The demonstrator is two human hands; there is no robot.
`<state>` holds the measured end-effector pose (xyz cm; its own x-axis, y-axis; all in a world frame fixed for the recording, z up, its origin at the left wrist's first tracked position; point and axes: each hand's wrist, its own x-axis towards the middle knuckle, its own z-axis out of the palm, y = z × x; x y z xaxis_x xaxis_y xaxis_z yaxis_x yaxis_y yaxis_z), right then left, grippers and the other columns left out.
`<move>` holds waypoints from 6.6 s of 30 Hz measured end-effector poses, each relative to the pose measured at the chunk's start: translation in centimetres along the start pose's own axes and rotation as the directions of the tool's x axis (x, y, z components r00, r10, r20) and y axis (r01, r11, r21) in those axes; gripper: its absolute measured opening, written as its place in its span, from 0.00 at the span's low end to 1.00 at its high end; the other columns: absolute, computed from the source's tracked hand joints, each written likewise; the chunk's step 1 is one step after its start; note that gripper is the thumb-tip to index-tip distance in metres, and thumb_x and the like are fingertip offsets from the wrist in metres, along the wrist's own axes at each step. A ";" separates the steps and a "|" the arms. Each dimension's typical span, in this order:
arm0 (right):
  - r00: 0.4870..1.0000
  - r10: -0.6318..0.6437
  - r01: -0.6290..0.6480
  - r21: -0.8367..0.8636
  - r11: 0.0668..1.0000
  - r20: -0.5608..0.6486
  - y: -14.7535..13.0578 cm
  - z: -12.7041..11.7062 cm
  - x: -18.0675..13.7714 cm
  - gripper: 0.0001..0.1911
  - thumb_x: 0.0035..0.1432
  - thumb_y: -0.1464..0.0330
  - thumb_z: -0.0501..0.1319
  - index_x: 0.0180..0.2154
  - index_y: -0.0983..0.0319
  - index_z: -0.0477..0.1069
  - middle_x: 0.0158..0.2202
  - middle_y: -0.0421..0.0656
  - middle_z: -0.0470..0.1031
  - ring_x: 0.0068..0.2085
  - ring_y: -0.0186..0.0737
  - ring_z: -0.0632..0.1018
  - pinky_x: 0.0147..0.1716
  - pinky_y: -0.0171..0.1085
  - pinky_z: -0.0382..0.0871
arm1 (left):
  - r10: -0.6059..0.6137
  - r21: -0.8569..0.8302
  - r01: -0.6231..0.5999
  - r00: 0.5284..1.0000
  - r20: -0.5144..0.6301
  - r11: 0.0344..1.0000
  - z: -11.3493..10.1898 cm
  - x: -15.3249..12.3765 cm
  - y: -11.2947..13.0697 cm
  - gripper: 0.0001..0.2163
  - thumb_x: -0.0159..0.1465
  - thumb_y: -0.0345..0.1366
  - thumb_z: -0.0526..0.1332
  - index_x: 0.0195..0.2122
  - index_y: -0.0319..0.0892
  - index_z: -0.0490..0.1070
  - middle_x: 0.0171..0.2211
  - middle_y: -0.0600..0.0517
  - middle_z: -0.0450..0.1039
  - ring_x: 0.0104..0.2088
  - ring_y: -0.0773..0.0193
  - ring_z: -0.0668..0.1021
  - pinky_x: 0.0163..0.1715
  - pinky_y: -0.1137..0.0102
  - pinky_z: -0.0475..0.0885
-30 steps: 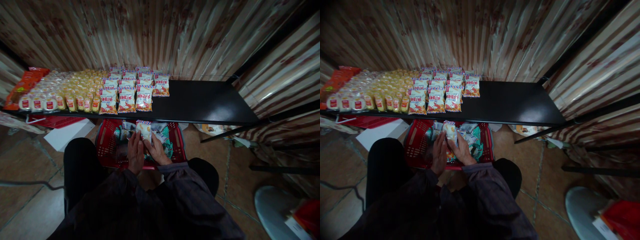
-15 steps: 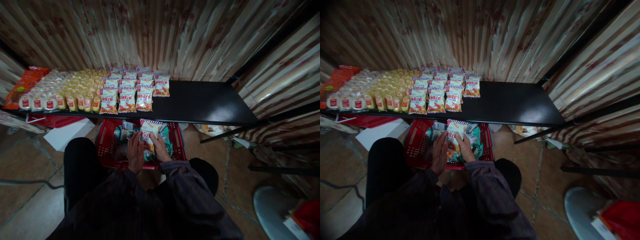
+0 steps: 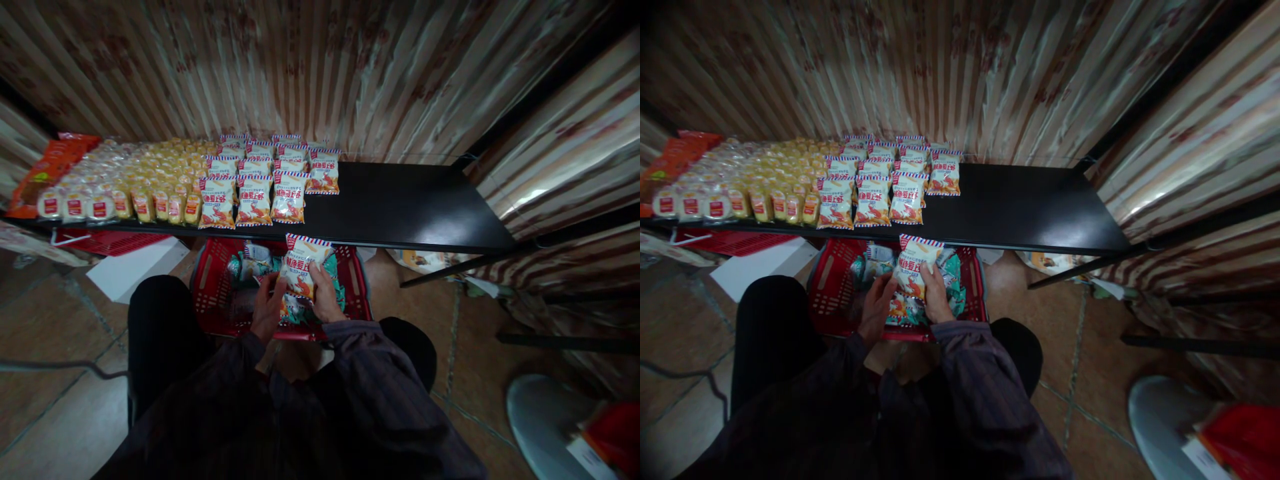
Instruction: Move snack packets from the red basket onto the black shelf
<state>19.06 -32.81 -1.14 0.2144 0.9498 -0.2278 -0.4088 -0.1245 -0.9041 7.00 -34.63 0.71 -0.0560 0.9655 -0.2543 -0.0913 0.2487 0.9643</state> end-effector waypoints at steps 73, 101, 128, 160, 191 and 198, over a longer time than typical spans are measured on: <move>0.976 -0.217 0.211 -0.413 0.886 0.031 -4.9 -3.1 1.7 0.23 0.59 0.50 0.55 0.45 0.61 0.70 0.36 0.44 0.78 0.36 0.43 0.77 0.34 0.39 0.72 | 0.151 0.150 -0.150 0.989 0.008 0.977 7.0 6.1 6.7 0.14 0.61 0.48 0.53 0.28 0.42 0.66 0.24 0.56 0.68 0.26 0.66 0.70 0.26 0.73 0.65; 0.932 -0.339 0.153 -0.713 0.684 -0.125 -7.2 -4.2 5.9 0.30 0.58 0.47 0.52 0.46 0.65 0.73 0.34 0.48 0.80 0.35 0.47 0.80 0.32 0.38 0.71 | 0.225 0.043 -0.235 0.961 0.160 0.971 8.8 8.3 2.7 0.20 0.62 0.47 0.59 0.52 0.42 0.69 0.48 0.45 0.76 0.48 0.55 0.77 0.50 0.62 0.71; 0.904 -0.424 0.249 -0.739 0.626 -0.056 -9.1 -6.1 11.4 0.29 0.61 0.54 0.50 0.57 0.65 0.63 0.45 0.51 0.78 0.43 0.46 0.79 0.40 0.40 0.72 | 0.514 0.431 -0.531 0.842 0.167 0.730 12.4 11.0 3.6 0.22 0.63 0.32 0.53 0.60 0.38 0.57 0.57 0.40 0.66 0.57 0.55 0.70 0.56 0.59 0.66; 0.804 -0.595 0.403 -0.759 0.512 0.026 -8.3 -6.8 18.5 0.26 0.60 0.60 0.51 0.57 0.62 0.63 0.50 0.50 0.75 0.49 0.44 0.76 0.50 0.46 0.69 | 0.617 0.632 -0.707 0.660 0.428 0.318 14.2 15.0 2.6 0.29 0.62 0.24 0.48 0.66 0.38 0.48 0.69 0.41 0.38 0.68 0.49 0.39 0.64 0.47 0.53; 0.922 -0.379 0.243 -0.635 0.733 -0.084 -10.7 -5.3 24.0 0.32 0.60 0.49 0.48 0.60 0.58 0.62 0.59 0.45 0.68 0.58 0.46 0.69 0.58 0.45 0.60 | 0.539 0.729 -0.615 0.741 0.402 0.302 15.0 15.6 2.3 0.26 0.64 0.27 0.47 0.63 0.23 0.48 0.67 0.31 0.41 0.67 0.50 0.39 0.65 0.50 0.53; 0.920 -0.384 0.228 -0.694 0.682 -0.075 -11.1 -4.6 23.9 0.29 0.60 0.51 0.50 0.56 0.60 0.67 0.54 0.47 0.73 0.55 0.47 0.72 0.55 0.44 0.63 | 0.558 0.727 -0.615 0.735 0.386 0.307 15.1 15.7 2.0 0.27 0.63 0.26 0.47 0.64 0.25 0.47 0.67 0.31 0.41 0.67 0.50 0.40 0.64 0.49 0.54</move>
<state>32.82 -10.02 1.80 0.4205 0.9005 0.1105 0.3860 -0.0673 -0.9200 20.95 -17.81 -0.27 0.2915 0.8780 0.3797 0.7288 -0.4610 0.5063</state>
